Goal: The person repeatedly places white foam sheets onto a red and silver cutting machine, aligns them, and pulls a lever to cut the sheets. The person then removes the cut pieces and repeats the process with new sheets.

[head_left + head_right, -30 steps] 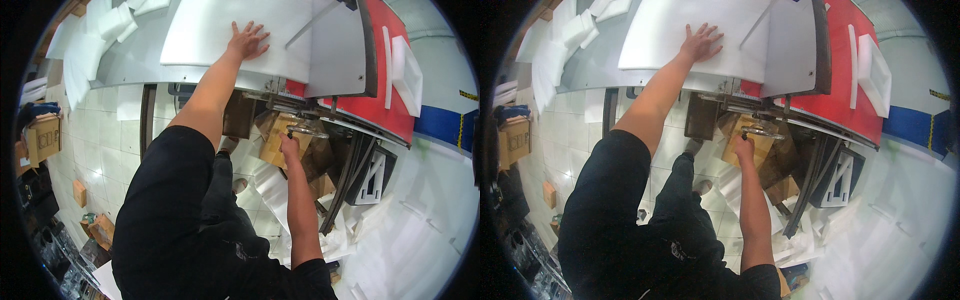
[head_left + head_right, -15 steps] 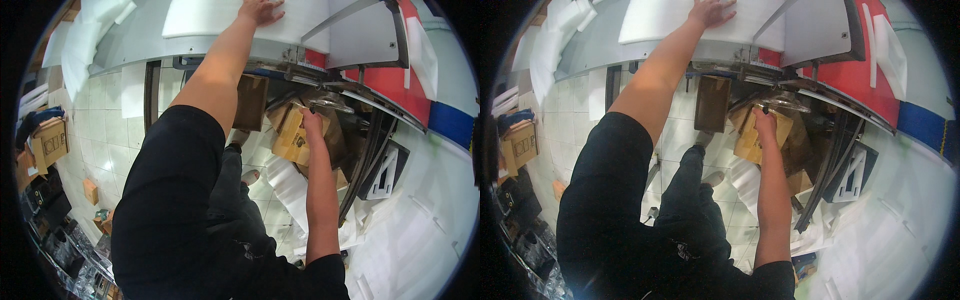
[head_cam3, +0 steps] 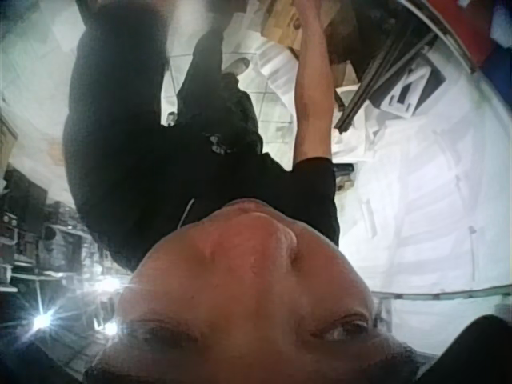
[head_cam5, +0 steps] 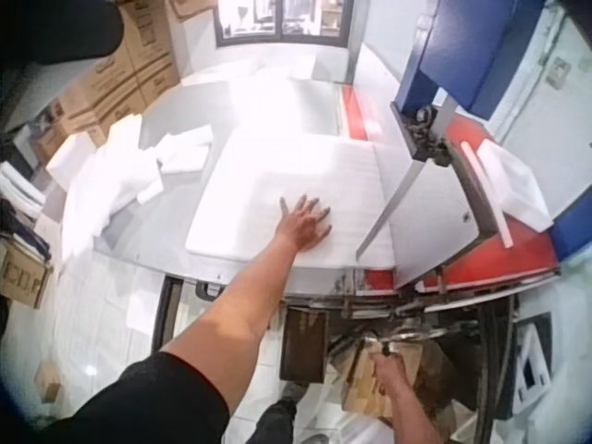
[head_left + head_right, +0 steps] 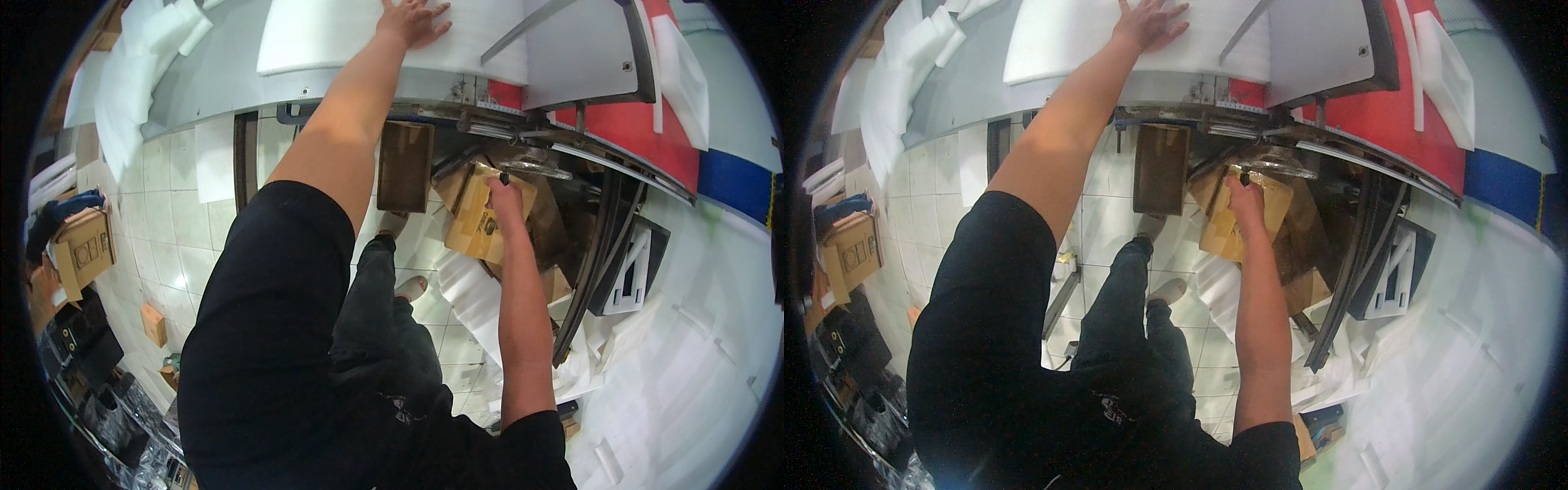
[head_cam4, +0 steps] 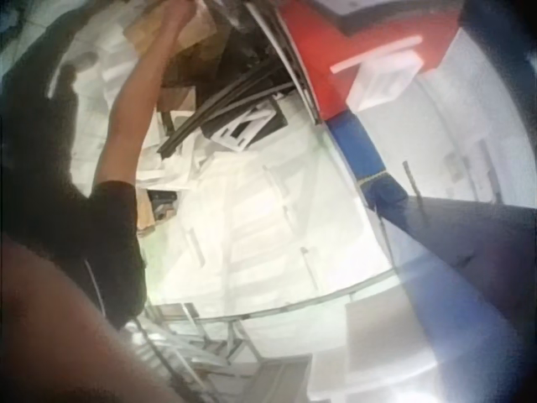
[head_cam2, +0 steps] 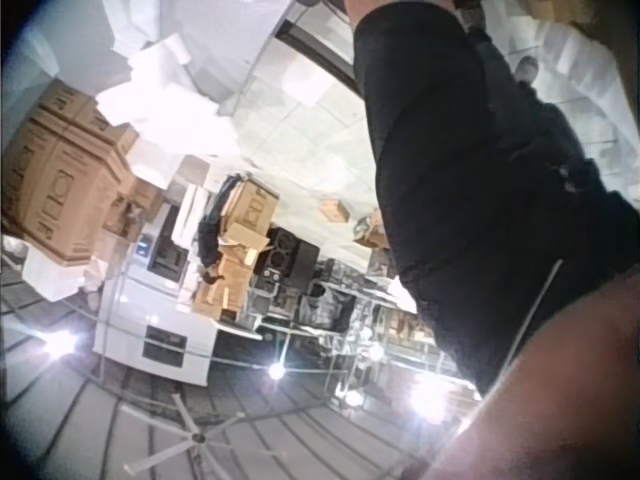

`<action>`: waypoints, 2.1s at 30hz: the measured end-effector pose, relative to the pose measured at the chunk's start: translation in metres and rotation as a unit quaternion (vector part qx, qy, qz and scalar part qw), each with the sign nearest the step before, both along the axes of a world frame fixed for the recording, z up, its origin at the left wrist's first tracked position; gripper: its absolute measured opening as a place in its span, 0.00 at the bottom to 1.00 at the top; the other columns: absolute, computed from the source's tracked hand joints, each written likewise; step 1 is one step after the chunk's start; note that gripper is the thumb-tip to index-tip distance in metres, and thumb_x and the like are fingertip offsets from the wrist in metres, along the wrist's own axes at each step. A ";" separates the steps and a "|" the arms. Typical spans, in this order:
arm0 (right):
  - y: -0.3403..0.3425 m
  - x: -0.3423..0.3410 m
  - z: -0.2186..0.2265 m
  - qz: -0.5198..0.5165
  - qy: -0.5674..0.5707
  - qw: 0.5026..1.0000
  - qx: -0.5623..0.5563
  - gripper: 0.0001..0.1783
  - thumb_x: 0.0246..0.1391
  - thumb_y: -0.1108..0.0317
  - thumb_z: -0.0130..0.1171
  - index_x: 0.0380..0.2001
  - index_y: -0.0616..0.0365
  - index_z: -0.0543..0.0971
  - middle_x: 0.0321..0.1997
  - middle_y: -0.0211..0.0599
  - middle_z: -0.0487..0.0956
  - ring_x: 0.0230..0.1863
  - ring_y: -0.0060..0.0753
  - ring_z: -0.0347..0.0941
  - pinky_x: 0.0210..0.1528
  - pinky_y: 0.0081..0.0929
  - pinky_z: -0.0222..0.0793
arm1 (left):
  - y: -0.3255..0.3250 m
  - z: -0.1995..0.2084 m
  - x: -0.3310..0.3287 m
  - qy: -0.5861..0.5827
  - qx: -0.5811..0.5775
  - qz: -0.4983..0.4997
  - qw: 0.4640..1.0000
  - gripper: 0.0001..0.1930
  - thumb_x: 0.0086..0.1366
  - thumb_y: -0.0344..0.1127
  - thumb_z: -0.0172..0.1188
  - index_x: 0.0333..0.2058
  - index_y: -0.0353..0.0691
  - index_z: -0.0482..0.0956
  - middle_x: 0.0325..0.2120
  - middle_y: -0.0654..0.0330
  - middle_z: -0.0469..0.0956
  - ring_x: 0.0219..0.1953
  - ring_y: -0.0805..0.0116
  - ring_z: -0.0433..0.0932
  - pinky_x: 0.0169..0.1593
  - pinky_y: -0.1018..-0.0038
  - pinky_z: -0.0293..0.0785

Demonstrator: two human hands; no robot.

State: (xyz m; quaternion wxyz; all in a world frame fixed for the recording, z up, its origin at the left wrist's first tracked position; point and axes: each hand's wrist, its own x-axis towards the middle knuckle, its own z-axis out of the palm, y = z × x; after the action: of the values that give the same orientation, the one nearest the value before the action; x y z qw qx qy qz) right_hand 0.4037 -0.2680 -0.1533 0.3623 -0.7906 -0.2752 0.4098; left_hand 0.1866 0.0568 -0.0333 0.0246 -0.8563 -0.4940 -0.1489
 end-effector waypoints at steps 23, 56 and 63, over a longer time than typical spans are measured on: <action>0.000 -0.019 0.062 -0.016 0.037 0.985 -0.169 0.18 0.46 0.60 0.62 0.24 0.69 0.80 0.24 0.47 0.81 0.30 0.43 0.78 0.39 0.40 0.71 | 0.019 0.007 0.004 0.122 -0.101 -0.008 0.987 0.33 0.71 0.69 0.34 0.73 0.75 0.49 0.76 0.68 0.43 0.77 0.57 0.39 0.71 0.29 0.30; 0.020 -0.023 0.140 0.063 0.075 0.992 -0.078 0.11 0.48 0.63 0.61 0.24 0.62 0.81 0.26 0.39 0.82 0.34 0.38 0.79 0.42 0.38 0.72 | 0.054 0.012 0.000 0.174 -0.153 -0.024 0.973 0.35 0.68 0.67 0.46 0.71 0.74 0.55 0.75 0.63 0.44 0.77 0.53 0.38 0.70 0.29 0.28; 0.003 -0.013 0.124 0.097 0.156 0.953 -0.240 0.13 0.52 0.62 0.64 0.30 0.63 0.81 0.28 0.40 0.83 0.36 0.34 0.79 0.42 0.36 0.72 | 0.052 0.017 -0.004 0.154 -0.160 -0.037 0.974 0.34 0.69 0.66 0.46 0.72 0.71 0.56 0.75 0.61 0.46 0.77 0.53 0.40 0.70 0.28 0.31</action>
State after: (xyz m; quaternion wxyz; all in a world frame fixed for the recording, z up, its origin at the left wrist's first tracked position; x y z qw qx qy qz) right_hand 0.3904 -0.2648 -0.0289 0.1583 -0.7500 -0.1842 0.6153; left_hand 0.1823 0.1085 -0.0165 -0.0425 -0.8794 -0.4696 0.0654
